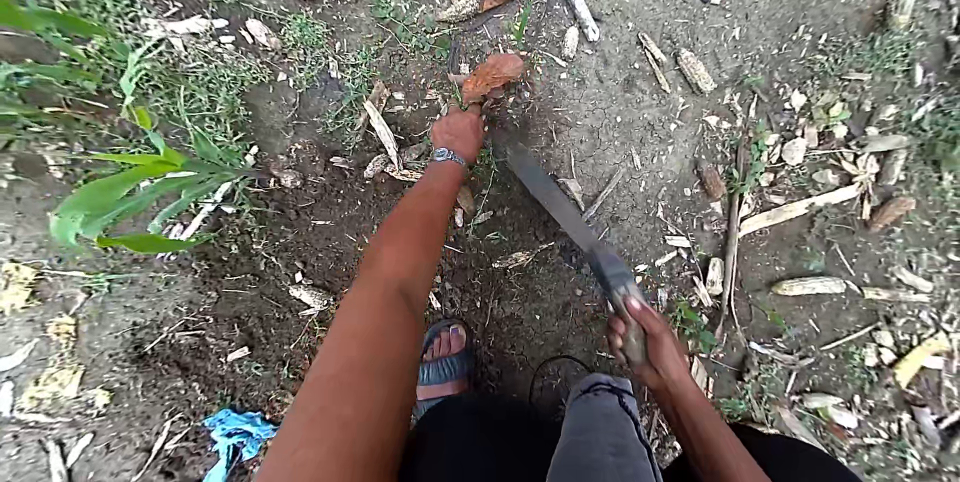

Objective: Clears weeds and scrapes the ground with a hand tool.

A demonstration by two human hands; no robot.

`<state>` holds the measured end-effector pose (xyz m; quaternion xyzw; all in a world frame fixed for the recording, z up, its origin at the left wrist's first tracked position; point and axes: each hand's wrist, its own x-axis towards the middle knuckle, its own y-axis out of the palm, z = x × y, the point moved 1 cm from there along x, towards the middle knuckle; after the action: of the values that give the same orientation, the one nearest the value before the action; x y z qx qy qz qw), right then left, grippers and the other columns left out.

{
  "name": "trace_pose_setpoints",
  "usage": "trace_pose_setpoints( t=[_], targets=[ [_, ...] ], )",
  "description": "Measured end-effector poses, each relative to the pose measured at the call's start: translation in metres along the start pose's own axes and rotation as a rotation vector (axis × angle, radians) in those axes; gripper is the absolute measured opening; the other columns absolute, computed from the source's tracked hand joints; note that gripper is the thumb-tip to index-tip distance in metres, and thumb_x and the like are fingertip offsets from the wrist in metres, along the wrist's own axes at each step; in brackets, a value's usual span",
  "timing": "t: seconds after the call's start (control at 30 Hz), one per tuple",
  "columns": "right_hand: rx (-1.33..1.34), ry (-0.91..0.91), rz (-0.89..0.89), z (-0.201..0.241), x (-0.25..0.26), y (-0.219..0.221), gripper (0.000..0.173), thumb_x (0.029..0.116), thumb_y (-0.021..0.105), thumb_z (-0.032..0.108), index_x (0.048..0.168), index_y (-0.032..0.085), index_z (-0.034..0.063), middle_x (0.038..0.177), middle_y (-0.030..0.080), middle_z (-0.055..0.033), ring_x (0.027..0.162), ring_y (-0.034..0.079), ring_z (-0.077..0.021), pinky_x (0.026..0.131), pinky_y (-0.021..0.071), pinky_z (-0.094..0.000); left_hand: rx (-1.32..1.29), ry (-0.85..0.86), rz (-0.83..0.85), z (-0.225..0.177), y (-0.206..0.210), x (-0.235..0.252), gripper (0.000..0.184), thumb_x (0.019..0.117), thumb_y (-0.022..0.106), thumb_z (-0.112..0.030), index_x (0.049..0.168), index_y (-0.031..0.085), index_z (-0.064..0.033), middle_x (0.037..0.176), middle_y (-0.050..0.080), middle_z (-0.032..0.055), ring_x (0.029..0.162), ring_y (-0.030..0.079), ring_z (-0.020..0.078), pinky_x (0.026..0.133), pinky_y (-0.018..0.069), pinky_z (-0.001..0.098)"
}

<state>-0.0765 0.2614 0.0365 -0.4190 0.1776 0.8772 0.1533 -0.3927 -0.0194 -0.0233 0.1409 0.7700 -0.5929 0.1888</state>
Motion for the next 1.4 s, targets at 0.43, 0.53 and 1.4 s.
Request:
trace_pose_setpoints(
  t=[0.43,0.53,1.4],
  targets=[
    [-0.837,-0.579,0.131,0.039,-0.047,-0.001,0.052,0.0836,0.079,0.032,0.126,0.070,0.0034,0.103,0.076,-0.0019,0.079,0.071,-0.0042,0.072,0.0616,-0.0231,-0.339,-0.235,-0.173,0.091,0.004,-0.055,0.047,0.1028,0.056,-0.038,0.137,0.064,-0.0065,0.142,0.055,0.0343,0.118,0.063,0.0547,0.093,0.0485,0.0754],
    [-0.343,-0.295,0.121,0.016,-0.055,-0.019,0.036,0.0885,0.075,0.028,0.117,0.072,0.0060,0.070,0.069,-0.0045,0.051,0.063,-0.0124,0.046,0.0556,-0.0279,-0.402,-0.320,-0.227,0.110,-0.008,-0.059,0.047,0.0985,0.063,-0.035,0.136,0.065,-0.0065,0.138,0.059,0.0313,0.120,0.062,0.0512,0.097,0.0476,0.0720],
    [-1.297,-0.924,-0.090,0.184,-0.048,0.040,0.059,0.0870,0.077,0.040,0.128,0.067,-0.0017,0.114,0.074,-0.0134,0.095,0.071,-0.0079,0.087,0.0593,-0.0278,-0.040,0.069,-0.020,0.029,-0.020,0.015,0.042,0.1064,0.053,-0.034,0.141,0.062,-0.0114,0.134,0.060,0.0336,0.109,0.066,0.0547,0.087,0.0528,0.0705]
  ],
)
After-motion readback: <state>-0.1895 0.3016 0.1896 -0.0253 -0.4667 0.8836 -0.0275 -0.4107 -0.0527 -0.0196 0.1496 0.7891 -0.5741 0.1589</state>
